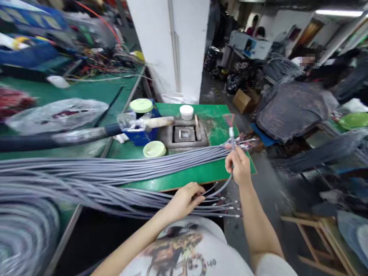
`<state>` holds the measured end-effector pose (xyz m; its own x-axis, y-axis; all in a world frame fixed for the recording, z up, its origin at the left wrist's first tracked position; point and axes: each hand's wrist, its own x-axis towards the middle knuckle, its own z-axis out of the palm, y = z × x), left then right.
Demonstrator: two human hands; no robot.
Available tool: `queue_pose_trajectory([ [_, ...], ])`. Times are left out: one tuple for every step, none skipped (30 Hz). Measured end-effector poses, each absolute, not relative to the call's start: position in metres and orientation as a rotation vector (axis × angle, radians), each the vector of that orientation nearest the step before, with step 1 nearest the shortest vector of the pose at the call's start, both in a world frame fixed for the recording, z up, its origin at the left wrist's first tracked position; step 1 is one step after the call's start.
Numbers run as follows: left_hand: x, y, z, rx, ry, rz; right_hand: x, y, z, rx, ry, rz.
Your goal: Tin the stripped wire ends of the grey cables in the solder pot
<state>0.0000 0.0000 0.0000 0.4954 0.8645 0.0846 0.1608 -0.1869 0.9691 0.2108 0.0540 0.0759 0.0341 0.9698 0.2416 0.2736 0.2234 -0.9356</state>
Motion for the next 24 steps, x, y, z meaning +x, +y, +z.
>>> queue_pose_trajectory([
  [-0.004, 0.002, 0.005, 1.518, 0.893, 0.887, 0.206, 0.045, 0.071, -1.277, -1.597, 0.91],
  [-0.008, 0.005, 0.01, 1.391, 0.896, 0.953, 0.203, 0.036, 0.065, -1.29, -1.725, 0.97],
  [-0.012, 0.008, 0.014, 1.262, 0.9, 1.019, 0.199, 0.028, 0.06, -1.3, -1.843, 1.009],
  [-0.015, 0.01, 0.018, 1.124, 0.865, 1.087, 0.196, 0.021, 0.055, -1.301, -1.942, 1.038],
  [-0.018, 0.012, 0.022, 1.008, 0.82, 1.151, 0.194, 0.015, 0.049, -1.301, -2.02, 1.049],
  [-0.02, 0.014, 0.024, 0.91, 0.788, 1.203, 0.191, 0.011, 0.044, -1.296, -2.074, 1.053],
  [-0.021, 0.016, 0.026, 0.826, 0.775, 1.235, 0.188, 0.008, 0.039, -1.288, -2.11, 1.057],
  [-0.022, 0.017, 0.028, 0.758, 0.772, 1.261, 0.185, 0.005, 0.035, -1.278, -2.135, 1.063],
  [-0.022, 0.018, 0.028, 0.704, 0.779, 1.281, 0.183, 0.004, 0.032, -1.266, -2.153, 1.075],
  [-0.021, 0.018, 0.028, 0.665, 0.79, 1.296, 0.18, 0.004, 0.031, -1.252, -2.167, 1.083],
  [-0.019, 0.018, 0.027, 0.639, 0.801, 1.308, 0.178, 0.004, 0.031, -1.241, -2.183, 1.082],
  [-0.018, 0.017, 0.026, 0.624, 0.808, 1.318, 0.175, 0.005, 0.032, -1.235, -2.196, 1.058],
  [-0.016, 0.017, 0.024, 0.618, 0.802, 1.322, 0.174, 0.007, 0.034, -1.237, -2.201, 1.01],
  [-0.015, 0.016, 0.023, 0.616, 0.78, 1.316, 0.172, 0.009, 0.037, -1.245, -2.195, 0.946],
  [-0.015, 0.016, 0.021, 0.615, 0.748, 1.3, 0.171, 0.011, 0.04, -1.253, -2.182, 0.885],
  [-0.014, 0.016, 0.02, 0.617, 0.712, 1.274, 0.17, 0.013, 0.043, -1.255, -2.167, 0.844],
  [-0.015, 0.017, 0.019, 0.616, 0.681, 1.245, 0.169, 0.015, 0.045, -1.251, -2.153, 0.833],
  [-0.016, 0.018, 0.018, 0.607, 0.655, 1.218, 0.169, 0.016, 0.046, -1.24, -2.14, 0.847],
  [-0.017, 0.02, 0.018, 0.587, 0.638, 1.201, 0.169, 0.018, 0.047, -1.227, -2.132, 0.878],
  [-0.019, 0.022, 0.018, 0.558, 0.623, 1.198, 0.169, 0.018, 0.046, -1.215, -2.124, 0.913],
  [-0.021, 0.024, 0.018, 0.526, 0.604, 1.204, 0.169, 0.019, 0.045, -1.208, -2.115, 0.947],
  [-0.023, 0.026, 0.019, 0.493, 0.577, 1.216, 0.17, 0.02, 0.044, -1.207, -2.105, 0.977],
  [-0.025, 0.028, 0.02, 0.466, 0.548, 1.23, 0.17, 0.02, 0.043, -1.21, -2.097, 1.004],
  [-0.026, 0.029, 0.021, 0.45, 0.522, 1.239, 0.169, 0.02, 0.041, -1.213, -2.09, 1.025],
])
